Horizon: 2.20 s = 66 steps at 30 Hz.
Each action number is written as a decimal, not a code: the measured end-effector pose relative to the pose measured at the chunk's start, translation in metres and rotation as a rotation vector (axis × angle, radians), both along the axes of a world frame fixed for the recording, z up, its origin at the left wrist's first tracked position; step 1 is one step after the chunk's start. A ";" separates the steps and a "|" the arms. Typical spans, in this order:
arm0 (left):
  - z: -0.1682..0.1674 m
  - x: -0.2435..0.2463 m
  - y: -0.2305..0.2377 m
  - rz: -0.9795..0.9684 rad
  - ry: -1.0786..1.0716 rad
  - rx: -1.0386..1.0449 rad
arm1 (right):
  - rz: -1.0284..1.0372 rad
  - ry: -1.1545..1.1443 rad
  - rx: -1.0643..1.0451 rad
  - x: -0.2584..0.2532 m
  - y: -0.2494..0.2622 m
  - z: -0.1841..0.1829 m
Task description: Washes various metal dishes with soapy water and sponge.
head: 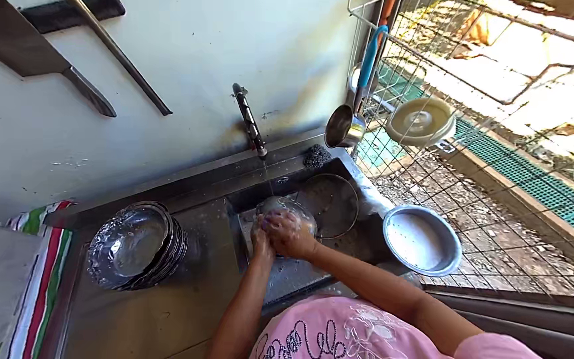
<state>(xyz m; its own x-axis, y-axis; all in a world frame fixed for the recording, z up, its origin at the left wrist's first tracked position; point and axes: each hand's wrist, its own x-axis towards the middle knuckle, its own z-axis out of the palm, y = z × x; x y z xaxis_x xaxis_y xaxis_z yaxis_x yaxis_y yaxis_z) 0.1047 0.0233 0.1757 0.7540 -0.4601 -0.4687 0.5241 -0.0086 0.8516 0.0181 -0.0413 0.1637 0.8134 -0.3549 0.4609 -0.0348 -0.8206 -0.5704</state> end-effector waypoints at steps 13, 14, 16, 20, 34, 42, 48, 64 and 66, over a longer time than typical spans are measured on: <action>0.028 0.004 0.030 -0.359 -0.208 0.221 | -0.061 -0.204 0.308 -0.002 -0.019 -0.003; 0.040 0.004 0.034 -0.429 -0.240 0.225 | -0.060 -0.159 0.416 0.001 -0.036 0.007; 0.068 0.016 0.051 -0.557 -0.414 0.212 | -0.125 -0.019 0.716 0.001 -0.070 0.019; 0.137 0.055 0.111 -0.591 -1.079 0.439 | -0.309 0.027 1.028 -0.053 -0.111 0.022; -0.017 0.170 0.068 -0.522 -0.991 0.685 | -1.016 0.681 0.450 -0.276 -0.134 -0.086; -0.203 0.104 -0.006 -0.667 -0.480 1.088 | -1.010 0.756 0.620 -0.270 -0.141 -0.094; -0.148 0.096 -0.049 -0.749 -0.684 1.069 | -1.118 -0.287 1.152 -0.271 -0.127 -0.059; -0.110 0.102 -0.101 -1.121 -1.117 0.384 | -0.700 -0.481 1.475 -0.193 -0.110 0.002; -0.084 0.096 -0.102 -1.036 -1.174 0.272 | -0.563 -0.275 1.504 -0.180 -0.099 -0.002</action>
<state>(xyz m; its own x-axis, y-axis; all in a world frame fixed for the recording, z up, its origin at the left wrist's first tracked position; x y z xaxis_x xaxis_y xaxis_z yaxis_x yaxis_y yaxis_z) 0.2008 -0.0787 0.0913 0.1674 -0.9855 -0.0276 -0.7240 -0.1419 0.6751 -0.1620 -0.1407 0.1621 0.3888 -0.8010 -0.4552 0.1120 0.5315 -0.8396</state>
